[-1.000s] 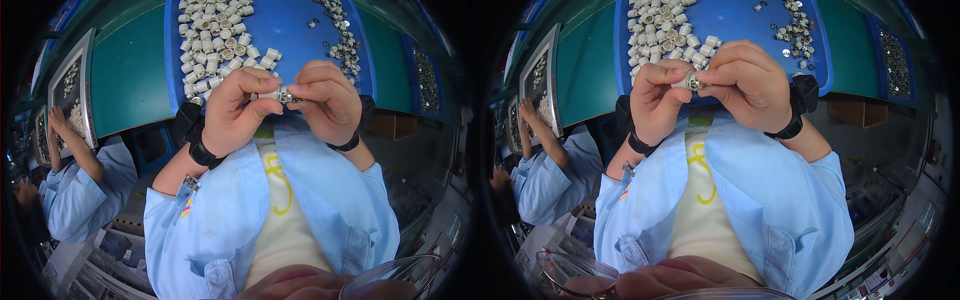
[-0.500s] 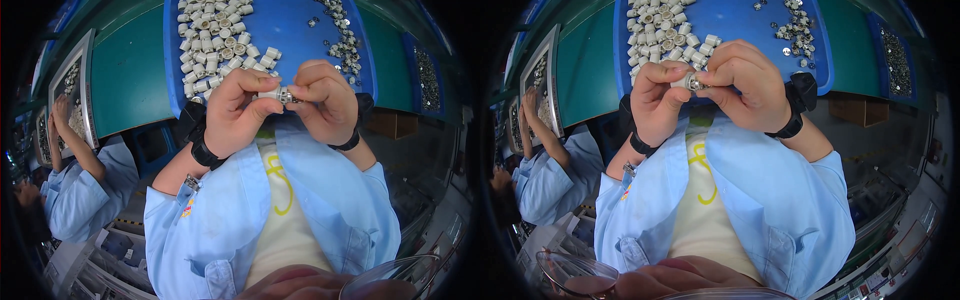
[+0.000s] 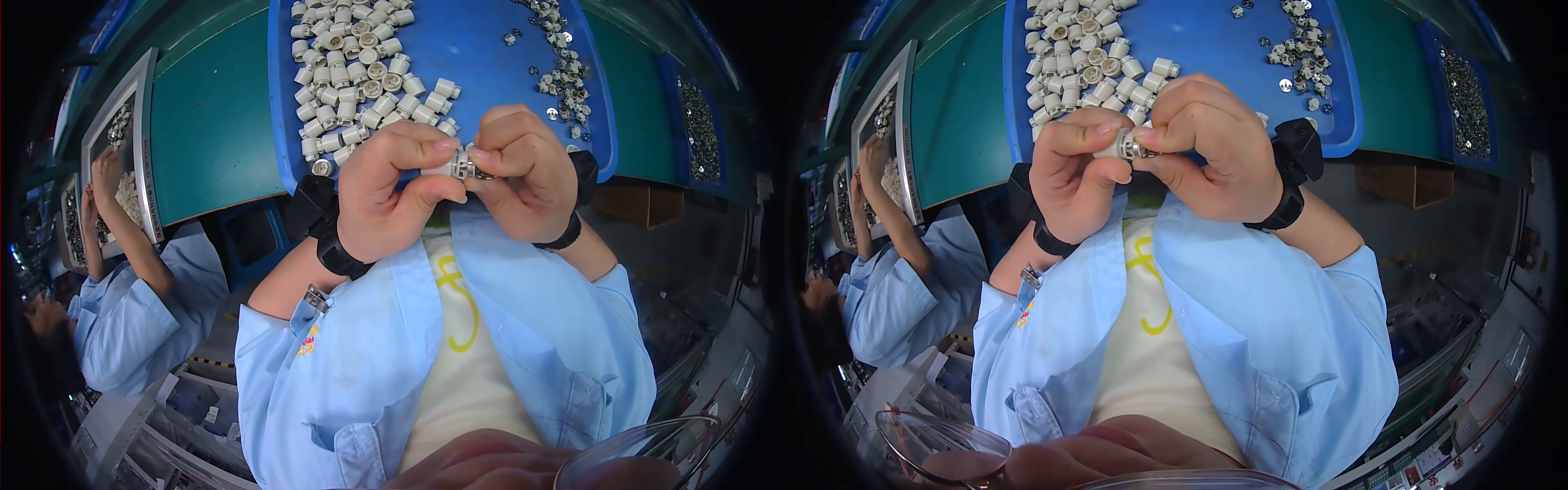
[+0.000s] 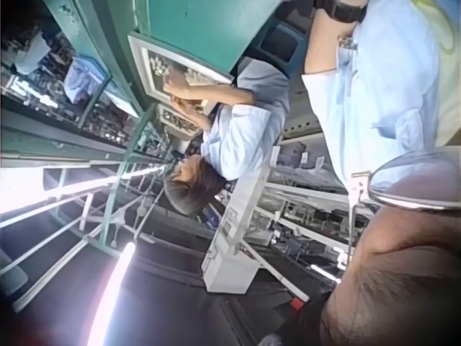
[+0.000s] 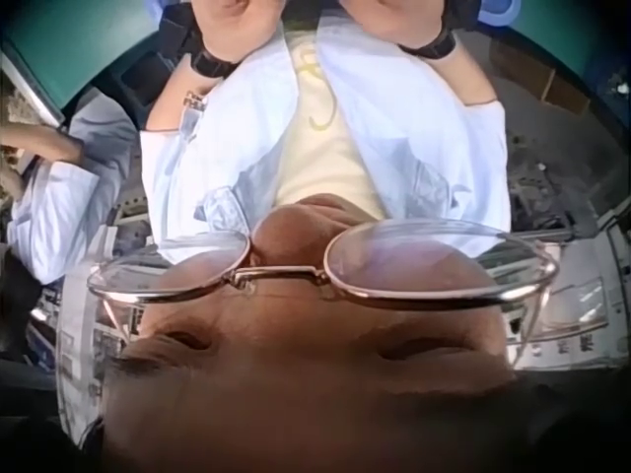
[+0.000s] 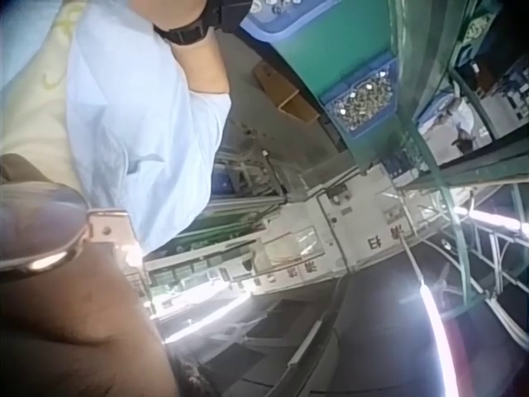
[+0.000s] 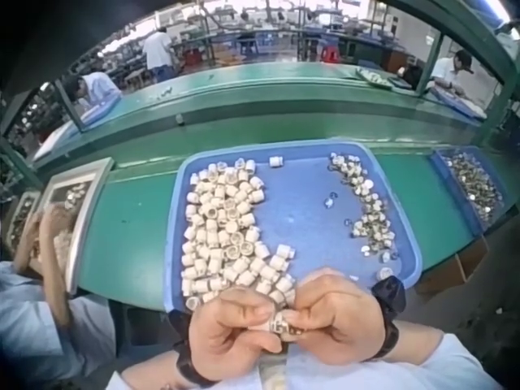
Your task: The person picks up a white plastic housing and a metal component from a tray, fits the metal part into the housing by hand, and presses them together. After inspecting the assembly, they place the completed unit back onto the tray and reach for new components.
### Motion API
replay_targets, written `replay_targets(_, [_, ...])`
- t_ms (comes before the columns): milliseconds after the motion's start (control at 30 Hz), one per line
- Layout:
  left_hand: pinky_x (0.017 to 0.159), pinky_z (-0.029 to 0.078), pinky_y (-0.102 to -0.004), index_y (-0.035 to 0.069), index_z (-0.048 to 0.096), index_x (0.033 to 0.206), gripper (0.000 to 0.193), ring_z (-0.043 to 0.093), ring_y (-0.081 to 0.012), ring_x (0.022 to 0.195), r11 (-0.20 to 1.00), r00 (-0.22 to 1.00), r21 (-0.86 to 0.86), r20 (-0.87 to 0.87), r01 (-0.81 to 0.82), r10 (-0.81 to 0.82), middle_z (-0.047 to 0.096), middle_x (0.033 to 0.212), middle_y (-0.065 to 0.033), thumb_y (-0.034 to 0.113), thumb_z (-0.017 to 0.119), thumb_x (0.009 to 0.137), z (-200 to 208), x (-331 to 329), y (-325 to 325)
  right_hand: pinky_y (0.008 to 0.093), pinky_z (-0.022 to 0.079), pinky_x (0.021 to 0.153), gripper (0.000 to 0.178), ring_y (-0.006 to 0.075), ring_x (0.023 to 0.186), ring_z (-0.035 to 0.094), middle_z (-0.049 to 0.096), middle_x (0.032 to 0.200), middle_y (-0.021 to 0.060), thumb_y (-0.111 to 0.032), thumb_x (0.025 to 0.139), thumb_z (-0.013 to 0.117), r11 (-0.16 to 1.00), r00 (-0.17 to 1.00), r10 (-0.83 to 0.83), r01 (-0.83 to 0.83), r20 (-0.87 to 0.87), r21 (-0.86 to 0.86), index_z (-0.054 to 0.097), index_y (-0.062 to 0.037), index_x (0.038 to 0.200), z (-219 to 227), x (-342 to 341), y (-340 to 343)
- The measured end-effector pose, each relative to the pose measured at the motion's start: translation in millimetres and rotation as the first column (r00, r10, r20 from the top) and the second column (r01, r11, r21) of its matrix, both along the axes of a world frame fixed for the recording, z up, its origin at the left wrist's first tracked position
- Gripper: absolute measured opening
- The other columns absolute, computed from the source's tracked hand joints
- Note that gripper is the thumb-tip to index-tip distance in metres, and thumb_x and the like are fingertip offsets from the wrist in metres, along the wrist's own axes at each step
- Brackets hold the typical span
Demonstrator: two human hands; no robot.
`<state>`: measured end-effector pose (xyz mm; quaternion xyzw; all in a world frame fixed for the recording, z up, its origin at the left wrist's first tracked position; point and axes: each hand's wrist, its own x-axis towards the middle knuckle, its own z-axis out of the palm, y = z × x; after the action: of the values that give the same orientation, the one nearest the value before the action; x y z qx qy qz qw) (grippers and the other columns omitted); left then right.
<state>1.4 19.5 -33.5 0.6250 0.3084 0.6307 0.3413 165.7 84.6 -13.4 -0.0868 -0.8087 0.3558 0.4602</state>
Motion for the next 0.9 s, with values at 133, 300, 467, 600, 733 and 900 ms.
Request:
replay_targets(133, [0.063, 0.044, -0.0243, 0.002, 0.050, 0.096, 0.030, 0.055, -0.0155, 0.073, 1.000, 1.000, 0.007, 0.000, 0.003, -0.003, 0.058, 0.090, -0.0122, 0.006, 0.070, 0.074, -0.9, -1.2, -0.3, 0.0306, 0.043, 0.063, 0.021, 0.0226, 0.068, 0.053, 0.056, 0.077, 0.0080, -0.003, 0.067, 0.071, 0.997, 0.999, -0.041, 0.042, -0.021, 0.066, 0.059, -0.0030, 0.084, 0.0, -0.6, -0.5])
replay_targets(300, [0.063, 0.044, -0.0244, 0.002, 0.051, 0.096, 0.029, 0.055, -0.0161, 0.072, 1.000, 1.000, 0.002, 0.010, 0.013, -0.013, 0.058, 0.091, -0.0120, 0.008, 0.069, 0.074, 1.0, 0.9, 0.7, 0.0298, 0.043, 0.065, 0.021, 0.0218, 0.070, 0.053, 0.057, 0.081, 0.0093, -0.002, 0.068, 0.070, 1.000, 1.000, -0.009, 0.010, -0.009, 0.027, 0.060, -0.0021, 0.087, 4.0, 4.3, 0.0])
replay_targets(467, [0.063, 0.045, -0.0253, 0.002, 0.051, 0.096, 0.029, 0.056, -0.0169, 0.073, 1.000, 1.000, 0.004, -0.011, 0.017, -0.017, 0.058, 0.090, -0.0120, 0.008, 0.069, 0.074, 0.4, 1.5, 2.3, 0.0320, 0.041, 0.072, 0.015, 0.0196, 0.081, 0.050, 0.054, 0.088, 0.0104, -0.010, 0.079, 0.065, 0.910, 0.969, 0.237, -0.247, -0.071, -0.334, 0.056, -0.0007, 0.089, -2.1, 12.8, 4.9])
replay_targets(600, [0.064, 0.045, -0.0269, 0.003, 0.052, 0.094, 0.028, 0.057, -0.0193, 0.074, 1.000, 0.996, -0.012, -0.093, 0.010, -0.011, 0.059, 0.088, -0.0115, 0.010, 0.070, 0.074, 1.6, 0.2, 1.9, 0.0286, 0.038, 0.077, 0.019, 0.0159, 0.085, 0.047, 0.051, 0.091, 0.0077, -0.014, 0.082, 0.063, 0.747, 0.933, 0.320, -0.354, -0.163, -0.563, 0.053, -0.0018, 0.090, -7.5, 8.9, 3.2])
replay_targets(733, [0.064, 0.045, -0.0283, 0.003, 0.052, 0.092, 0.028, 0.058, -0.0222, 0.074, 1.000, 0.986, -0.015, -0.164, -0.016, 0.013, 0.059, 0.085, -0.0113, 0.012, 0.070, 0.073, 1.5, -0.3, -0.7, 0.0259, 0.036, 0.081, 0.023, 0.0133, 0.088, 0.045, 0.047, 0.093, 0.0053, -0.017, 0.082, 0.063, 0.555, 0.908, 0.367, -0.387, -0.201, -0.736, 0.049, -0.0038, 0.094, -9.0, 4.5, 2.1])
replay_targets(900, [0.063, 0.045, -0.0291, 0.004, 0.052, 0.090, 0.027, 0.057, -0.0240, 0.072, 0.999, 0.976, -0.037, -0.217, -0.016, 0.008, 0.059, 0.084, -0.0115, 0.013, 0.070, 0.073, 2.1, -2.0, -1.9, 0.0243, 0.036, 0.081, 0.027, 0.0122, 0.089, 0.045, 0.046, 0.095, 0.0043, -0.018, 0.082, 0.063, 0.564, 0.893, 0.395, -0.421, -0.215, -0.711, 0.047, -0.0043, 0.099, -16.9, 1.1, 2.5])
